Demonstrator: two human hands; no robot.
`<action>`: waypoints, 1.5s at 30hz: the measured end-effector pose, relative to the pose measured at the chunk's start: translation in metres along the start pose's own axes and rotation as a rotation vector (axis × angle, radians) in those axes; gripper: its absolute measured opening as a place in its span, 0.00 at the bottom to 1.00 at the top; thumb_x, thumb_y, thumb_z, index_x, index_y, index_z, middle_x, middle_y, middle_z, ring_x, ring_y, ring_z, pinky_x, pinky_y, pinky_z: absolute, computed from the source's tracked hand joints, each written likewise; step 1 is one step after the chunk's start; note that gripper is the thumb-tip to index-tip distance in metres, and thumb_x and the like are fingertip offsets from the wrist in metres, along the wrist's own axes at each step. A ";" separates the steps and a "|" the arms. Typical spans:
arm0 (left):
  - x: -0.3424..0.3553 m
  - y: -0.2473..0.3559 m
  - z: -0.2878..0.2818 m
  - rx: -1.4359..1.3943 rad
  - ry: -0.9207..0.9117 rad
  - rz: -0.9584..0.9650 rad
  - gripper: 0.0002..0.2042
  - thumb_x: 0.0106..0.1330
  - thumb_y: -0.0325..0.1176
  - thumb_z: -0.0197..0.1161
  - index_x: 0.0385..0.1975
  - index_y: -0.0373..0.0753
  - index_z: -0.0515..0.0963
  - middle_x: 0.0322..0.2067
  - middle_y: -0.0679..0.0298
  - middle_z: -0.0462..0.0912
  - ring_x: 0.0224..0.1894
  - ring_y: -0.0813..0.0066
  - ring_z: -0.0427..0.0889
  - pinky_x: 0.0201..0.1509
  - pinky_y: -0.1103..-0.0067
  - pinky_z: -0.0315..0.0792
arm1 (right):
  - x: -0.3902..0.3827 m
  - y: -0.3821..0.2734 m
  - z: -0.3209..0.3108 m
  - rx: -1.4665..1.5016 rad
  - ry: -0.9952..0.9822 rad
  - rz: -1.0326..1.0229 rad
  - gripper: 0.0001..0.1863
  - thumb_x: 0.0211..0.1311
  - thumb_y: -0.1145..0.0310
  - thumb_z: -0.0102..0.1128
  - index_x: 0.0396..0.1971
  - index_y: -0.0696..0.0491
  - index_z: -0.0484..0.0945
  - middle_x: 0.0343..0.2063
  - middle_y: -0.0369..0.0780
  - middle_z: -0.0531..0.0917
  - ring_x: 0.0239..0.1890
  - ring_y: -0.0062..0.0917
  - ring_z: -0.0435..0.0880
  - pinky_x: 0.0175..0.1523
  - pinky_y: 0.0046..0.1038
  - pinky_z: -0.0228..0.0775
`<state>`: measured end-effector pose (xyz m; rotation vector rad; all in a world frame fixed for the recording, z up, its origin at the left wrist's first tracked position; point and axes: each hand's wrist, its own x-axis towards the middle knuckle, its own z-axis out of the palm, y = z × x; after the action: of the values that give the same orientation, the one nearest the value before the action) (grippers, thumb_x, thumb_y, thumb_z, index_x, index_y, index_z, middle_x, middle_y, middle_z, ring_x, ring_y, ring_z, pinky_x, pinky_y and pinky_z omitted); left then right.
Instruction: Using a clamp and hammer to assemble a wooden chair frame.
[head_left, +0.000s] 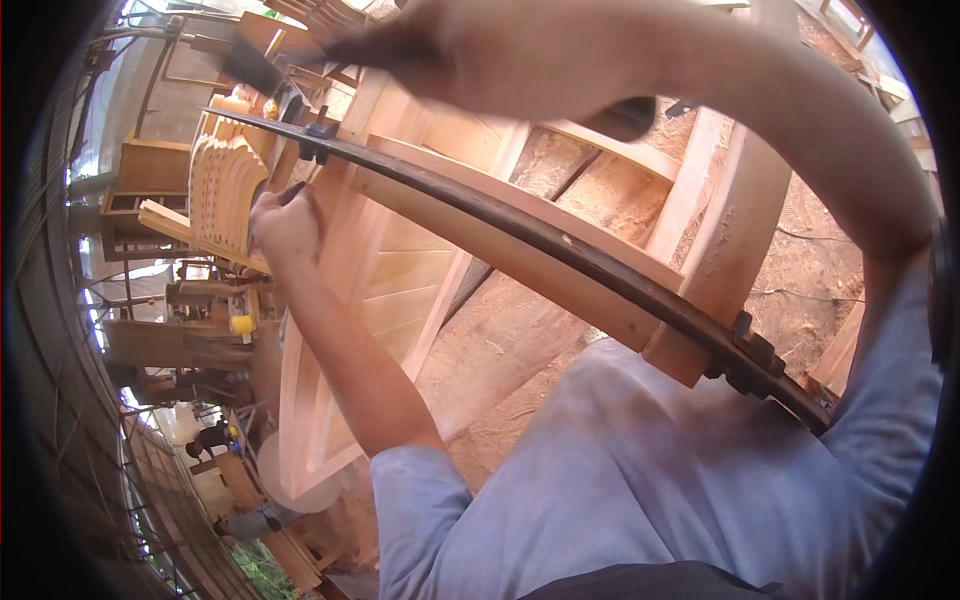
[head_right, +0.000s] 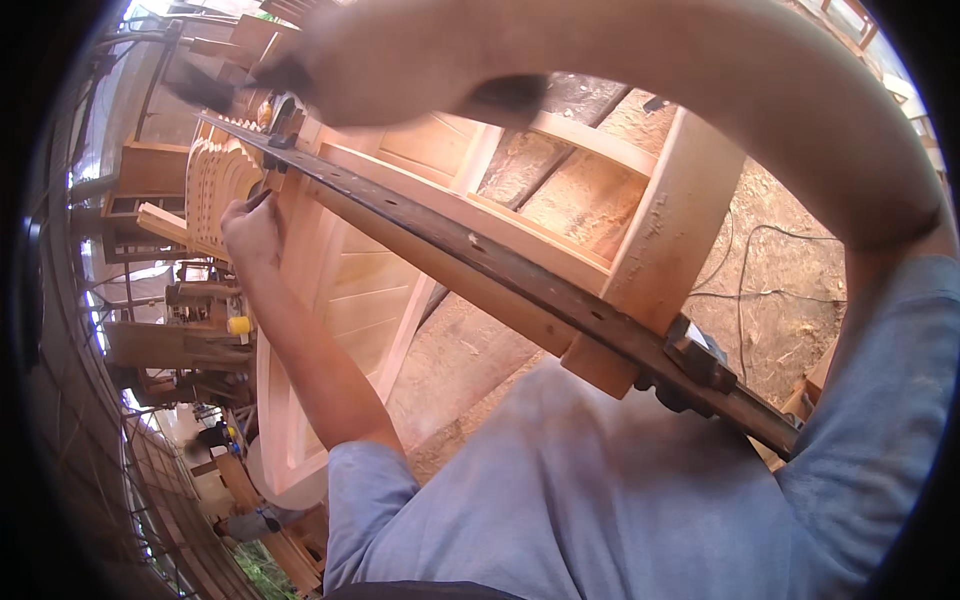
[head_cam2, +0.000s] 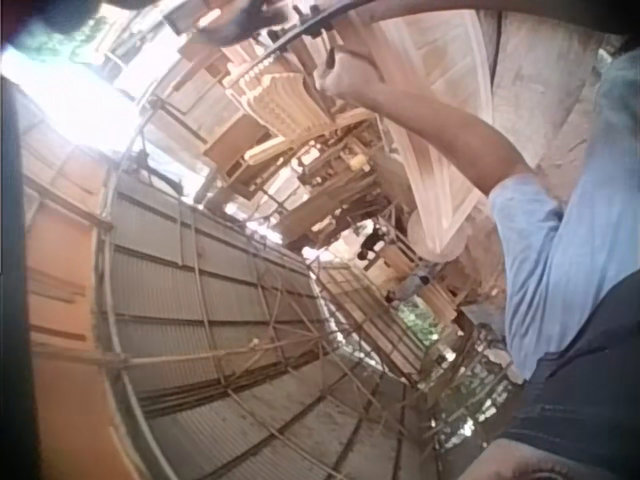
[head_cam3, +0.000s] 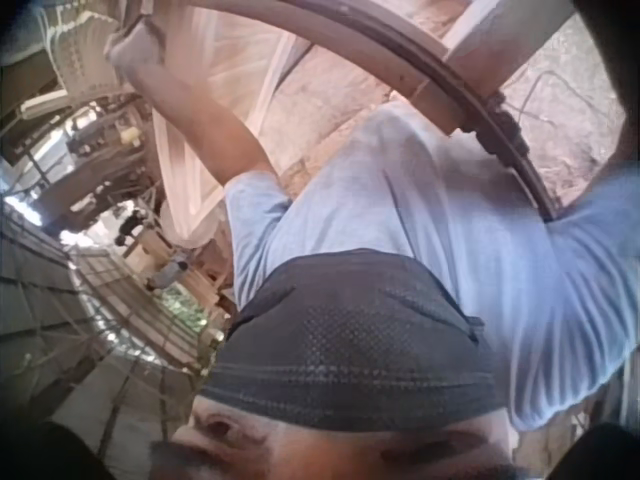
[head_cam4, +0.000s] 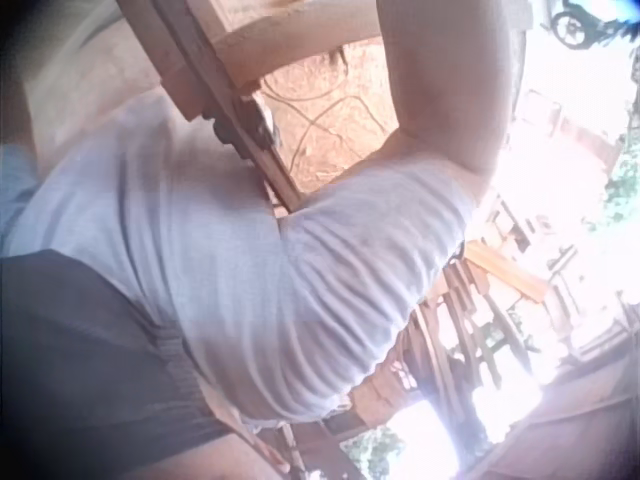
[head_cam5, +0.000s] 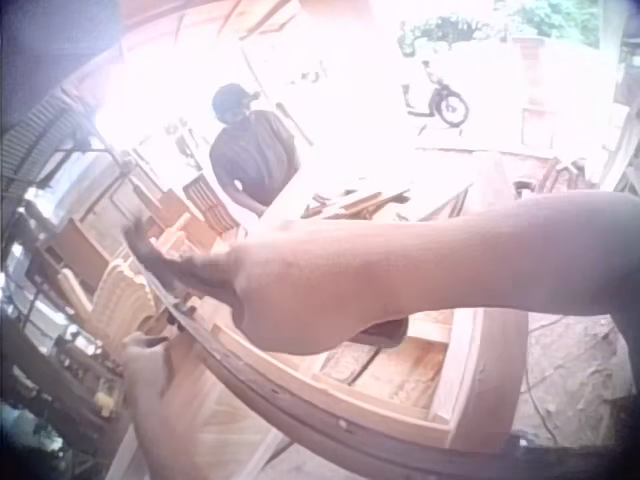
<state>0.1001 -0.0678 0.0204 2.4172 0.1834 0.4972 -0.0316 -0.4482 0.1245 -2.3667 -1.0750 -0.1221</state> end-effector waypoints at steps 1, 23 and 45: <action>0.001 0.000 0.001 -0.045 -0.012 -0.019 0.09 0.61 0.27 0.70 0.35 0.26 0.85 0.24 0.61 0.83 0.26 0.76 0.80 0.34 0.75 0.73 | 0.002 0.003 0.005 -0.046 -0.094 0.003 0.41 0.63 0.77 0.44 0.80 0.53 0.58 0.47 0.57 0.86 0.44 0.41 0.89 0.51 0.40 0.82; -0.005 0.003 -0.002 0.018 0.017 -0.007 0.12 0.61 0.31 0.72 0.38 0.27 0.88 0.28 0.56 0.88 0.32 0.70 0.84 0.44 0.71 0.77 | 0.027 0.038 0.028 1.107 0.118 0.635 0.16 0.73 0.66 0.53 0.50 0.62 0.76 0.33 0.45 0.82 0.29 0.30 0.83 0.33 0.34 0.79; -0.003 0.002 -0.002 0.069 0.030 0.031 0.14 0.59 0.33 0.74 0.39 0.27 0.89 0.30 0.54 0.89 0.36 0.69 0.86 0.47 0.72 0.77 | 0.011 0.038 0.030 1.094 0.003 0.618 0.12 0.71 0.68 0.52 0.32 0.61 0.77 0.28 0.44 0.81 0.30 0.29 0.84 0.36 0.35 0.80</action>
<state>0.0968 -0.0688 0.0227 2.4844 0.1786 0.5495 -0.0006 -0.4458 0.0854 -1.5458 -0.2054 0.5461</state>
